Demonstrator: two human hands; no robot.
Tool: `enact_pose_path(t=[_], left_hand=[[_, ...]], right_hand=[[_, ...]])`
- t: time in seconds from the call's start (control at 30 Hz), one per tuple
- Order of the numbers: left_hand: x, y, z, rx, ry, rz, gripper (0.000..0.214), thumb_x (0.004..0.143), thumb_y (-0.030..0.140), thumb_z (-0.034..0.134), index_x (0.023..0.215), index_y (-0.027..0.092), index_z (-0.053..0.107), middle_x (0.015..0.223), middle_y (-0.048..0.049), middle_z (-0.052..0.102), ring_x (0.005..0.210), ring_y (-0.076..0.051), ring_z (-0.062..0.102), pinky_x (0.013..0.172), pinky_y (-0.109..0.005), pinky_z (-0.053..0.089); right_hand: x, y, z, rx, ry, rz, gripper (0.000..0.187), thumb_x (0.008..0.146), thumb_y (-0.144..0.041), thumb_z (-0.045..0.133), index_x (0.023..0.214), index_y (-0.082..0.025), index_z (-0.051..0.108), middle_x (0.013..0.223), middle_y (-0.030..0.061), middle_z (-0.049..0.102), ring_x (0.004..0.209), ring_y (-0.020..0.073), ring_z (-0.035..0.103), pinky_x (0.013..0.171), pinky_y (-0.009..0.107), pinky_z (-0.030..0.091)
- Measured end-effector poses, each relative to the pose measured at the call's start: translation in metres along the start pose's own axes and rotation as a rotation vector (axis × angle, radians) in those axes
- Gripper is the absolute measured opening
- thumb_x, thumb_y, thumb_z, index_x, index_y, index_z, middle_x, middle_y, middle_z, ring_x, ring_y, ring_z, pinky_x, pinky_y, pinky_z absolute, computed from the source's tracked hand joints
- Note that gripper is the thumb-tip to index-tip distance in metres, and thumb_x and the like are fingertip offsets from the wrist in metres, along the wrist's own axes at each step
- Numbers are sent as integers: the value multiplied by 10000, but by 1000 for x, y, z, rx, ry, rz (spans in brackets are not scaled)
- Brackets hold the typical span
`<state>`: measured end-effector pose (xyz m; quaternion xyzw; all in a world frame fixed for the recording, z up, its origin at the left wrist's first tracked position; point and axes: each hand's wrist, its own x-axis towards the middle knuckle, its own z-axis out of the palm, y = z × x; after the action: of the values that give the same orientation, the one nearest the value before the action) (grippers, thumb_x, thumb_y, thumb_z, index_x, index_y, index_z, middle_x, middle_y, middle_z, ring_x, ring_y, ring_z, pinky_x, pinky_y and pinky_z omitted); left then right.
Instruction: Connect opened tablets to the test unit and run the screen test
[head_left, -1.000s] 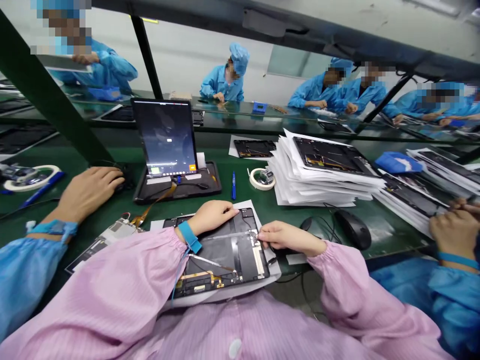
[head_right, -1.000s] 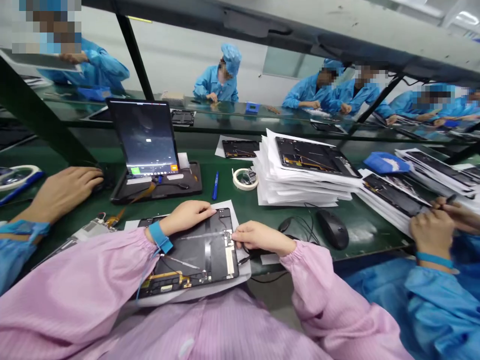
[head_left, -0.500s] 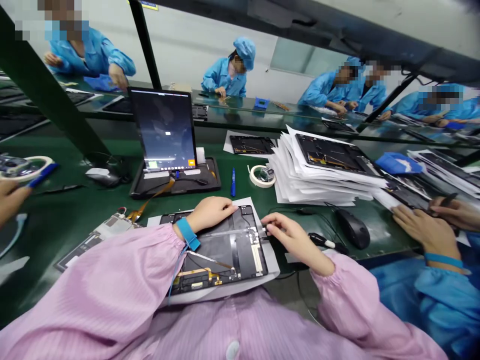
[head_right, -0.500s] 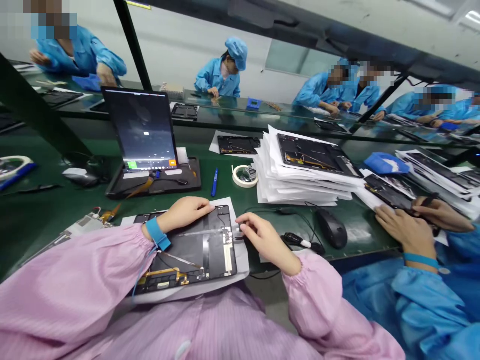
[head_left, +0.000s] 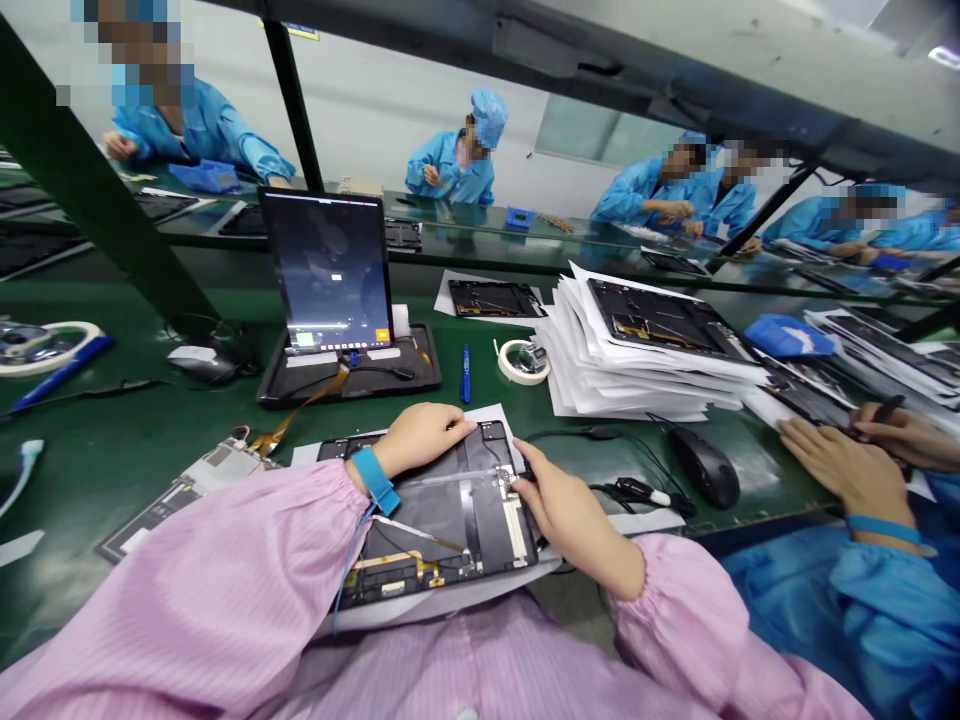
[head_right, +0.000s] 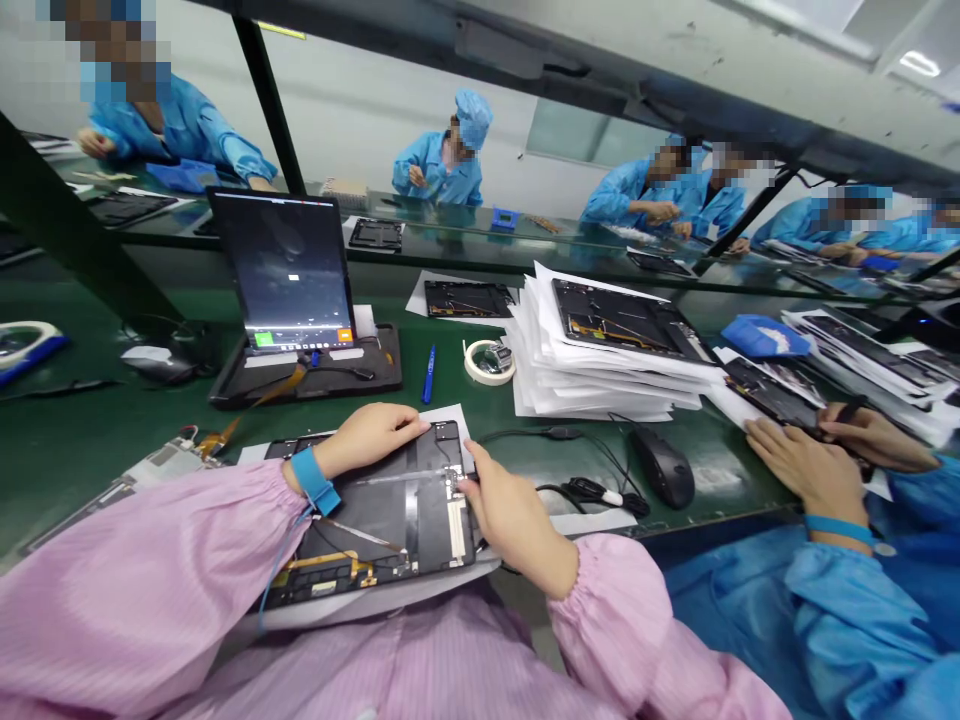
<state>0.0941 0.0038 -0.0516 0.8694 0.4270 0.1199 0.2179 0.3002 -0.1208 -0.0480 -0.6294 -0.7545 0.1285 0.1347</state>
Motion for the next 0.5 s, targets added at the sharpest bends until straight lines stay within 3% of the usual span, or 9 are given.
enact_pose_path(t=[0.13, 0.33, 0.5], left_hand=[[0, 1, 0, 16, 1, -8, 442, 913, 498, 365, 762, 205, 660, 777, -27, 682, 689, -169, 579, 571, -263, 290], [0, 1, 0, 14, -5, -8, 434, 915, 489, 365, 785, 206, 667, 813, -31, 695, 727, -178, 594, 590, -260, 318], [1, 0, 0, 23, -8, 0, 447, 914, 492, 363, 774, 201, 672, 796, -34, 691, 706, -176, 592, 587, -261, 328]], right_hand=[[-3, -5, 7, -207, 19, -64, 514, 966, -321, 292, 1417, -73, 288, 1130, 189, 627, 809, 261, 666, 655, 377, 526], [0, -8, 18, -360, 38, -51, 484, 946, -238, 290, 1389, -46, 330, 1024, 191, 663, 669, 231, 658, 563, 330, 521], [5, -14, 10, -278, 1, -13, 473, 937, -254, 325, 1380, -95, 364, 920, 127, 680, 654, 209, 652, 567, 301, 504]])
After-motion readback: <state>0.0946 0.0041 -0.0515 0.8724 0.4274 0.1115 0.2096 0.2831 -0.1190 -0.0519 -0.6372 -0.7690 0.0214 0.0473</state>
